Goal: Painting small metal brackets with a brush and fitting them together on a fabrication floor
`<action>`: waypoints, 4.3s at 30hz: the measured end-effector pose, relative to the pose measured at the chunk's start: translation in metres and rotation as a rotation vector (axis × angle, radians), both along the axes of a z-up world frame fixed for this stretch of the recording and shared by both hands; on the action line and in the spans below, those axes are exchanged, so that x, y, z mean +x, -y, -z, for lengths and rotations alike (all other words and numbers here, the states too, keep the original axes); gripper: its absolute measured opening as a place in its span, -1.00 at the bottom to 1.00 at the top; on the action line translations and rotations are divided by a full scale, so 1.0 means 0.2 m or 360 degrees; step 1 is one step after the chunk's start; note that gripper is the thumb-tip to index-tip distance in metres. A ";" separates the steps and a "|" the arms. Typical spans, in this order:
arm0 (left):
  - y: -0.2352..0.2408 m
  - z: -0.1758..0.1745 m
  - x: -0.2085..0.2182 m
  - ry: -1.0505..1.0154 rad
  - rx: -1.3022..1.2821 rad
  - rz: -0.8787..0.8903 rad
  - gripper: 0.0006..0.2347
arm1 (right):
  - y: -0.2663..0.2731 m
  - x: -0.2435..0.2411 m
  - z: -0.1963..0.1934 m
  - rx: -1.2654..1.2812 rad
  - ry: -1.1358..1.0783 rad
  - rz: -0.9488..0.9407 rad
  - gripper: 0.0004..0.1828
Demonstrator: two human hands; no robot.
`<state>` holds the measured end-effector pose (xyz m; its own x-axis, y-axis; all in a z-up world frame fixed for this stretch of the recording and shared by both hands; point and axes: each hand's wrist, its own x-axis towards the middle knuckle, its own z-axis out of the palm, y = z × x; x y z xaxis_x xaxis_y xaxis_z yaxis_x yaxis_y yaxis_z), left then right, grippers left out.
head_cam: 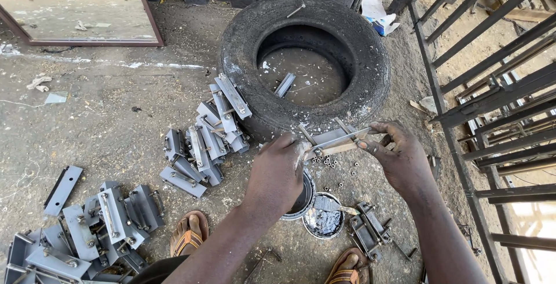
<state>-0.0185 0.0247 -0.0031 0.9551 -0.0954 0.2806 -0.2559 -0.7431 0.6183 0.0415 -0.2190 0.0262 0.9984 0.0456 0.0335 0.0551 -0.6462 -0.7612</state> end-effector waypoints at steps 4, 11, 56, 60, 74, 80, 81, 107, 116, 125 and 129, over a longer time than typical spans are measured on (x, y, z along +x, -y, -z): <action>-0.01 -0.03 0.00 0.0047 0.0051 0.0005 -0.87 | 0.01 0.00 0.04 -0.0052 -0.0031 -0.0036 -0.56; 0.01 0.04 0.01 -0.0165 0.0003 -0.0044 -0.80 | -0.04 -0.04 0.02 -0.0076 -0.0132 -0.0039 -0.57; -0.25 -0.33 0.04 -0.1597 -0.2217 -0.0850 -0.66 | -0.73 -1.00 2.14 -0.1420 -0.0902 -0.1794 -0.66; -0.27 -0.30 0.01 -0.1418 -0.2350 -0.0803 -0.81 | -0.84 -1.05 2.59 -0.1301 -0.0424 -0.1439 -0.67; -0.19 0.03 0.13 -0.1337 -0.2444 -0.0627 -0.67 | -0.43 -1.13 2.16 -0.0937 -0.0545 -0.1245 -0.75; -0.13 0.19 0.19 -0.1033 -0.2690 -0.0365 -0.78 | -0.48 -0.54 0.96 -0.0696 -0.1006 -0.1038 -0.68; -0.14 0.19 0.19 -0.1029 -0.2701 -0.0351 -0.79 | -0.55 -0.50 0.82 -0.0642 -0.1083 -0.1003 -0.66; 0.00 0.31 0.22 -0.1195 -0.2875 -0.0432 -0.80 | -0.20 -0.10 -0.09 0.1232 -0.0300 0.0723 -0.76; 0.06 0.19 0.19 -0.1220 -0.2976 -0.0417 -0.87 | -0.06 -0.07 -0.07 0.1581 -0.0523 0.0327 -0.92; 0.13 0.26 0.18 -0.1254 -0.2989 -0.0293 -0.89 | 0.01 -0.02 0.08 0.1778 -0.0520 0.0326 -0.86; 0.13 0.26 0.16 -0.1286 -0.2959 -0.0242 -0.88 | 0.00 -0.03 0.08 0.1763 -0.0553 0.0301 -0.87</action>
<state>0.0135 -0.0022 -0.0554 0.8577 -0.1755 -0.4832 0.4038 0.8117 0.4220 0.0361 -0.2182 0.0098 0.9496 0.0128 -0.3133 -0.2918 0.4020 -0.8679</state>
